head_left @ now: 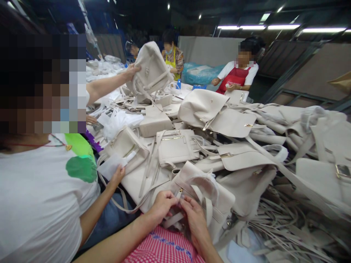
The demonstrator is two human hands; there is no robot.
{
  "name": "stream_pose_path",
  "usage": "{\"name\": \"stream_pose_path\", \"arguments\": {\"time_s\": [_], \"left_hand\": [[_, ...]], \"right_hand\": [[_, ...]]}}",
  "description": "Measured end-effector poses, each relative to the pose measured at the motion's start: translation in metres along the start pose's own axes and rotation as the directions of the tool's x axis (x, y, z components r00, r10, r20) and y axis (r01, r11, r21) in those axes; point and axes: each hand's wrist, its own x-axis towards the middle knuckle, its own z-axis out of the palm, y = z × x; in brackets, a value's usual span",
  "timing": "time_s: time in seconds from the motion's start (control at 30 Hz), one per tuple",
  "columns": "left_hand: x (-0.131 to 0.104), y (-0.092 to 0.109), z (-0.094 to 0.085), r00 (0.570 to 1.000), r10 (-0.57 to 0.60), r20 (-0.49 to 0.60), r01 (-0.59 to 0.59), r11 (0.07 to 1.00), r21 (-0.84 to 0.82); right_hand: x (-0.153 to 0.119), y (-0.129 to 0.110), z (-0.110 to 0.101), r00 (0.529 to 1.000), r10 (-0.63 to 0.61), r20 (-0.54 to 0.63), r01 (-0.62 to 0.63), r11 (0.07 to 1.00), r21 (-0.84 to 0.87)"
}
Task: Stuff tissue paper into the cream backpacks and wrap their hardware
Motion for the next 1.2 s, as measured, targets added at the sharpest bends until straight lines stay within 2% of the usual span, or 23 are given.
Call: {"name": "stream_pose_path", "arguments": {"time_s": [0.2,0.33,0.53,0.7,0.8,0.97,1.1,1.2], "left_hand": [[-0.001,0.004,0.002,0.996,-0.080,0.044,0.085,0.987,-0.138],[0.000,0.004,0.002,0.990,-0.134,0.047,0.140,0.976,-0.165],[0.002,0.001,0.005,0.994,-0.100,0.041,0.104,0.986,-0.128],[0.000,0.007,0.005,0.992,-0.117,0.034,0.121,0.981,-0.152],[0.002,0.011,0.003,0.975,-0.214,0.058,0.221,0.949,-0.223],[0.010,0.015,-0.004,0.918,-0.359,0.169,0.392,0.887,-0.244],[0.015,0.014,-0.006,0.899,-0.374,0.227,0.426,0.866,-0.262],[0.017,0.009,-0.006,0.905,-0.364,0.219,0.416,0.864,-0.283]], "right_hand": [[0.000,-0.001,-0.003,0.999,0.054,0.000,-0.054,0.994,0.095],[0.004,0.000,-0.001,0.998,0.061,0.029,-0.064,0.989,0.135],[0.015,0.002,0.003,0.995,0.030,-0.099,-0.030,1.000,0.001],[0.016,-0.003,0.009,0.986,0.001,-0.164,-0.002,1.000,-0.005],[0.016,-0.004,0.011,0.982,-0.007,-0.187,0.000,0.999,-0.039],[0.017,-0.001,0.010,0.987,0.032,-0.158,-0.031,0.999,0.010],[0.019,0.003,0.007,0.991,0.056,-0.119,-0.049,0.997,0.056],[0.023,0.007,0.005,0.993,0.042,-0.111,-0.034,0.997,0.074]]}}
